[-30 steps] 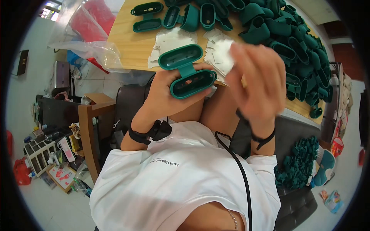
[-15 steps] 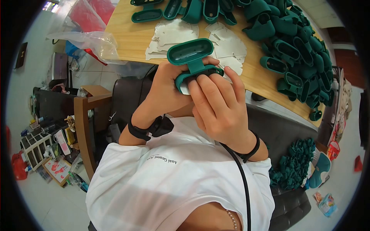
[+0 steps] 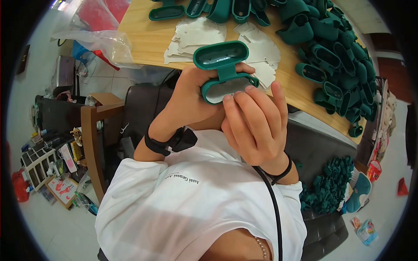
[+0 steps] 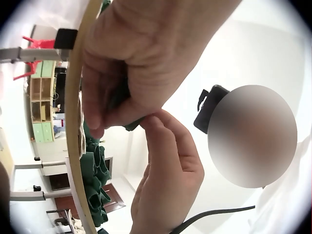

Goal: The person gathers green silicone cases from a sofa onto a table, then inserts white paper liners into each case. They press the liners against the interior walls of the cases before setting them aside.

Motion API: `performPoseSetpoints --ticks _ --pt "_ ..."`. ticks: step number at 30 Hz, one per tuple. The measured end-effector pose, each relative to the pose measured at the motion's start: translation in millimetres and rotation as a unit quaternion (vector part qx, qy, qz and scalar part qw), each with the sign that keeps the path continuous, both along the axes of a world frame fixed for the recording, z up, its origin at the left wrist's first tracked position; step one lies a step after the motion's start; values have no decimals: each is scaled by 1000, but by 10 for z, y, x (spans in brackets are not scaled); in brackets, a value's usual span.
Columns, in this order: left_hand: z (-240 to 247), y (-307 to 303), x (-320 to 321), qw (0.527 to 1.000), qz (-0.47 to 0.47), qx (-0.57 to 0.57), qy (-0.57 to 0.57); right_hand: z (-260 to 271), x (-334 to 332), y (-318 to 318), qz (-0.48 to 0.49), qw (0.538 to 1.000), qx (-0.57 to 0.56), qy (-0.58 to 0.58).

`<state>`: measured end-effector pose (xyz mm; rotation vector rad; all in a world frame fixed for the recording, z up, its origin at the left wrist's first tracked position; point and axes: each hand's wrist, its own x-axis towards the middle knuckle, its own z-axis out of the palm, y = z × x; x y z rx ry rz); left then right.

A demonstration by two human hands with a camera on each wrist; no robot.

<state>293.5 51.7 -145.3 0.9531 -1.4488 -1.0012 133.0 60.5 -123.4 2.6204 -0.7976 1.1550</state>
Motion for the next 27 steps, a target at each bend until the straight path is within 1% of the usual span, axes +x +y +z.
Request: performPoseSetpoints --ticks 4,7,10,11,12,13,14,15,16,18,19,21,22,23,24,26,27 --pt "28 1 11 999 -7 -30 -33 -1 50 -21 8 1000 -10 -7" --pt "-2 66 48 999 22 -25 -33 -10 88 -31 42 998 39 -3" --pt "32 193 198 1000 14 -3 -14 145 113 -82 192 975 99 -61" --pt "47 254 246 1000 6 27 -4 200 135 -103 205 969 100 -93" --pt "72 297 322 998 2 41 -52 255 158 -122 219 962 101 -125" --pt "101 345 413 993 -1 56 -99 301 220 -166 198 963 105 -151" --pt "124 373 502 987 -4 71 -147 276 285 -250 176 966 124 -146" --pt "73 387 572 980 -29 61 -188 250 351 -335 153 968 142 -140" --pt "84 392 607 979 -47 63 -190 223 416 -419 131 969 160 -134" --pt "120 400 672 975 -82 65 -195 168 579 -623 83 972 202 -83" --pt "127 409 714 973 -104 79 -189 141 626 -689 70 978 188 -49" --pt "133 407 783 971 -109 82 -198 85 687 -787 44 986 160 20" --pt "120 411 808 970 -111 85 -201 65 698 -805 34 984 171 42" --pt "73 422 837 971 -108 90 -192 46 699 -818 25 981 184 65" --pt "50 453 838 979 -100 135 -117 35 700 -829 13 977 196 86" --pt "36 502 822 971 -84 223 32 25 698 -858 23 976 201 87" --pt "54 488 851 969 -98 227 27 13 691 -863 27 975 205 86"
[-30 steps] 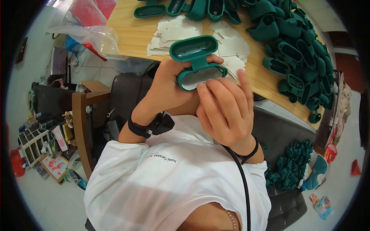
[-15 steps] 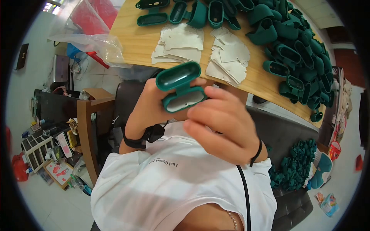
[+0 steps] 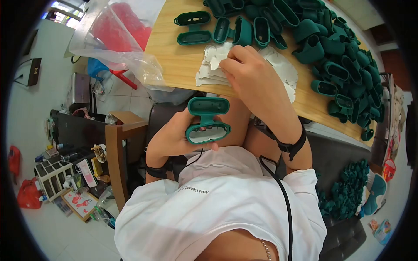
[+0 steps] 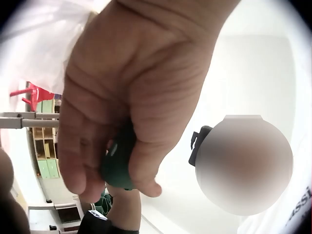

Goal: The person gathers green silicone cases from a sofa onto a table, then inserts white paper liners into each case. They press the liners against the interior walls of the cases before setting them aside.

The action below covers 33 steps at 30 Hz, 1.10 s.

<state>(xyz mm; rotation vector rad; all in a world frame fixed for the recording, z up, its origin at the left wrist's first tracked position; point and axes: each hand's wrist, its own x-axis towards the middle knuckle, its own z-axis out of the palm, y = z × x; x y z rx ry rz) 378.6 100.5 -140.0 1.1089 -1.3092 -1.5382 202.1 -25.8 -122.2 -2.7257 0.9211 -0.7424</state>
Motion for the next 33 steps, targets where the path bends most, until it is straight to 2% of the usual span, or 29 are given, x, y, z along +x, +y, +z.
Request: performPoseSetpoints --ticks 3,5,6,8,9,10,11,12,14,16,19,25,28,33 --pt "8 3 141 999 -30 15 9 39 -26 14 -11 997 22 -68" --pt "-98 -29 241 999 -35 14 36 89 -50 24 -26 980 -39 -194" --pt "-155 -34 167 992 -7 14 122 130 -64 26 -32 964 -68 -254" --pt "-154 -70 9 967 33 17 253 335 -181 85 -101 937 -247 -225" --pt "-142 -88 -50 953 50 23 299 386 -231 146 -93 919 -258 -282" --pt "-168 -128 -88 897 -6 105 430 432 -309 155 -48 908 -306 -281" --pt "-192 -178 -134 858 -32 146 492 478 -386 162 -3 893 -355 -277" --pt "-196 -220 -195 841 -37 168 513 524 -463 167 39 874 -402 -270" --pt "-155 -274 -307 852 -18 174 493 388 -395 377 62 850 -455 -257" --pt "-91 -304 -382 874 -3 177 452 202 -359 519 75 859 -465 -202" --pt "2 -315 -471 905 8 185 384 183 -593 664 85 925 -366 -62" --pt "128 -339 -667 939 -7 204 277 198 -693 718 44 944 -316 -87" --pt "168 -358 -751 924 -24 238 298 198 -760 737 32 951 -296 -78" --pt "201 -359 -902 909 1 307 282 174 -887 766 36 963 -258 -73"
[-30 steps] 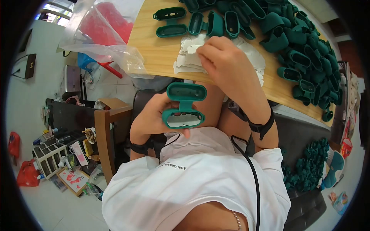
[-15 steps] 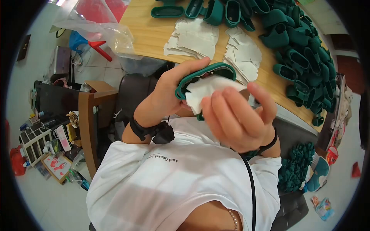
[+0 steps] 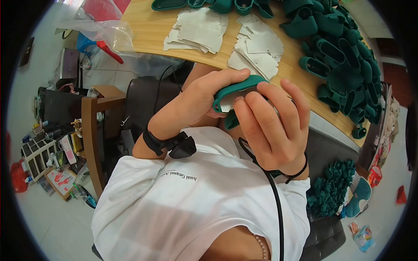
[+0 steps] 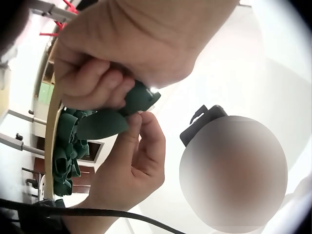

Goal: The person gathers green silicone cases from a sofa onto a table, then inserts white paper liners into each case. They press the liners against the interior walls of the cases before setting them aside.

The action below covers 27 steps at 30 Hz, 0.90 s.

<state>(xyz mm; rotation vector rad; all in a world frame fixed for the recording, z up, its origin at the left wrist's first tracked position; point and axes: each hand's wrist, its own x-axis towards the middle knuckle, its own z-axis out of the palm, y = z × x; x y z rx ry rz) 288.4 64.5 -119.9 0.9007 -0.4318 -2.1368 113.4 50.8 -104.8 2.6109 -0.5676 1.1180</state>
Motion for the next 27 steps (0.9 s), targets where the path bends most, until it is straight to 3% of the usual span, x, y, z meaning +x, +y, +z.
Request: performPoseSetpoints --ticks 4,10,16,19,23,26,27 --pt "-264 -22 36 994 3 -43 100 27 -82 77 -9 999 46 25" --pt "-191 -27 -2 997 -2 -54 59 8 -94 86 -7 999 40 7" --pt "165 29 -108 990 24 -18 -139 -15 -58 129 4 998 70 -5" --pt "143 51 -121 992 23 -12 -120 -19 -63 148 10 996 86 -5" --pt "-112 -44 19 994 -36 -63 82 -26 -41 152 -2 995 97 4" --pt "-29 -32 -91 999 5 -25 -35 -27 -46 159 -7 994 108 9" --pt "-43 -45 -74 999 -1 -37 -21 -27 -47 153 -7 994 112 9"
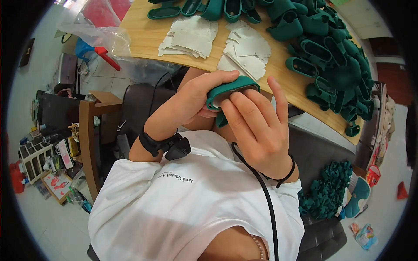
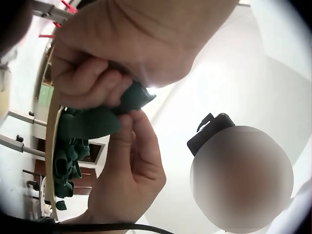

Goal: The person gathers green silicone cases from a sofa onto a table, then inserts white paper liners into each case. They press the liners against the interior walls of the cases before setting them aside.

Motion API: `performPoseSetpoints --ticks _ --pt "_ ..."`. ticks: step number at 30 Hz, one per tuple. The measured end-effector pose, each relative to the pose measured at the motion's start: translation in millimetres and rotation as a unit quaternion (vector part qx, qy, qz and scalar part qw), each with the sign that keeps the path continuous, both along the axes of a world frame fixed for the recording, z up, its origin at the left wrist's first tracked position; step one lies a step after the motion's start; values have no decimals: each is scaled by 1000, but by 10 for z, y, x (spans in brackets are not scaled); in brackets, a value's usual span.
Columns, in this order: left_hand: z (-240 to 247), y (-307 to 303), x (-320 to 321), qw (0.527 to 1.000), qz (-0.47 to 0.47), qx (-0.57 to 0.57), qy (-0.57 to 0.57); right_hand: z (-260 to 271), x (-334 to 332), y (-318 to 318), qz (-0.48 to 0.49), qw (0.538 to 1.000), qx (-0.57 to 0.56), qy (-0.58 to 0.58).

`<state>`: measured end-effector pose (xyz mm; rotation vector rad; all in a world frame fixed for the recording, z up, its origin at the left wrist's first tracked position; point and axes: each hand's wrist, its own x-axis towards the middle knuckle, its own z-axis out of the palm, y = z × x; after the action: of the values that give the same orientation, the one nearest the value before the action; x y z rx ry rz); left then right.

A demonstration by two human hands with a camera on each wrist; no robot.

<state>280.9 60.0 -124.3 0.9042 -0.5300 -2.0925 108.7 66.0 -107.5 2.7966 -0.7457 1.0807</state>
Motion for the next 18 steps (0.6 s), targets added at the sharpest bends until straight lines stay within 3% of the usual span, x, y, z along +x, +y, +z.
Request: performPoseSetpoints --ticks 8,14,18 --pt "-95 -42 36 1000 0 8 25 -65 63 31 -49 999 -13 17" --pt "0 -48 -68 997 53 54 -33 -64 143 66 -96 995 22 -6" --pt "-204 -65 127 995 17 -16 94 -79 192 78 -134 991 -10 -23"
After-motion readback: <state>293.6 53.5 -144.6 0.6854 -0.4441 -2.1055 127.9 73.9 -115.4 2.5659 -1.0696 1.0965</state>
